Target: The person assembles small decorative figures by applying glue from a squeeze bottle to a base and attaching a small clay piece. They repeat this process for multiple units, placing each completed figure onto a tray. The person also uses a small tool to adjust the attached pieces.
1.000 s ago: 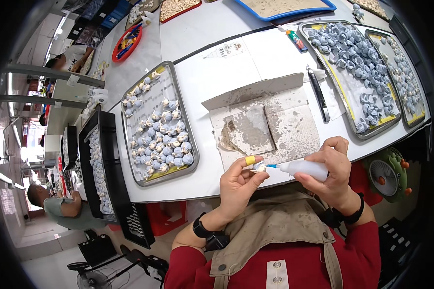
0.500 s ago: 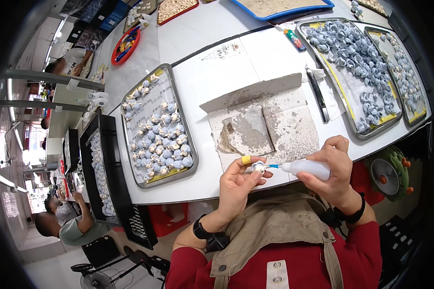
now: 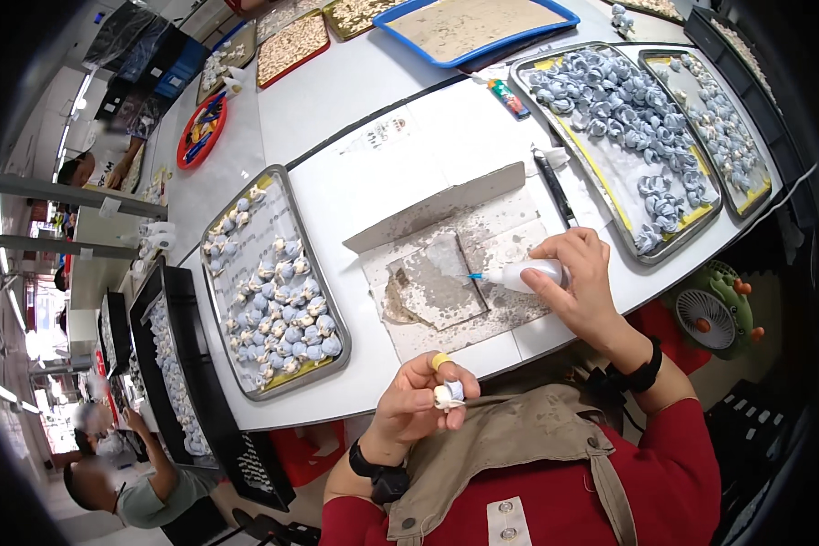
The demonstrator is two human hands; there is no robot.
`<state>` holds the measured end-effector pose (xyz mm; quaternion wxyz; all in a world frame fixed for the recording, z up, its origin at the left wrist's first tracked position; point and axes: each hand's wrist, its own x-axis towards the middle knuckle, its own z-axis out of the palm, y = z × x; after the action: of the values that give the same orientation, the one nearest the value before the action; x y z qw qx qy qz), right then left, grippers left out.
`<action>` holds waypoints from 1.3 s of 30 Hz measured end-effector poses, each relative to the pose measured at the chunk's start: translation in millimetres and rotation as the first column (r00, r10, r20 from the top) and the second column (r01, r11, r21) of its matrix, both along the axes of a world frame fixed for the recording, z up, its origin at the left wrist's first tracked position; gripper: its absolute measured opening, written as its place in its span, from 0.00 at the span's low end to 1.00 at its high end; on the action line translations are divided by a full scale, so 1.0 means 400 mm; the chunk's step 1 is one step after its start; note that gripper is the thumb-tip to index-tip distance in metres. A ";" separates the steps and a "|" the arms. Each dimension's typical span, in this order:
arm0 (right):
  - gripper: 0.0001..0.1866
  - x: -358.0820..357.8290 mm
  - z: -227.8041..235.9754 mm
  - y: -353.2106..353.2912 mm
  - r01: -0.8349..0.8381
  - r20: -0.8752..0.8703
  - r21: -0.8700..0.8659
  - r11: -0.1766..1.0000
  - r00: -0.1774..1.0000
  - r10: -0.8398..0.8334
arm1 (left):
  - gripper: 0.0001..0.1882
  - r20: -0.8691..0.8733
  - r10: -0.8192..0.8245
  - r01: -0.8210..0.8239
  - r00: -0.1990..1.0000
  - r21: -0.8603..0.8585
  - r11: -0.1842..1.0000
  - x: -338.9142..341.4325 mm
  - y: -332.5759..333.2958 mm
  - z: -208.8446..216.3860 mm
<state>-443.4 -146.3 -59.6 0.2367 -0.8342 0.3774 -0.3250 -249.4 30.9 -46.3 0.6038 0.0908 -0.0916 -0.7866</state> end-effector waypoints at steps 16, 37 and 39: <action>0.16 -0.163 0.075 -0.221 -0.143 -0.016 -0.026 0.989 0.990 0.143 | 0.18 0.639 0.001 -0.218 0.770 0.262 0.940 -0.091 -0.085 0.032; 0.15 0.000 0.064 0.164 -0.262 0.147 -0.303 0.916 0.937 0.317 | 0.22 0.794 0.290 -0.384 0.535 -0.077 0.920 -0.122 -0.002 0.058; 0.15 0.003 0.069 0.168 -0.252 0.119 -0.338 0.907 0.944 0.307 | 0.22 0.821 0.284 -0.399 0.495 -0.076 0.914 -0.124 0.008 0.056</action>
<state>-442.0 -79.2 -31.8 0.1747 -0.8761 0.1747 -0.4139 -298.9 34.0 -23.7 0.6287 0.4970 -0.2911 -0.5225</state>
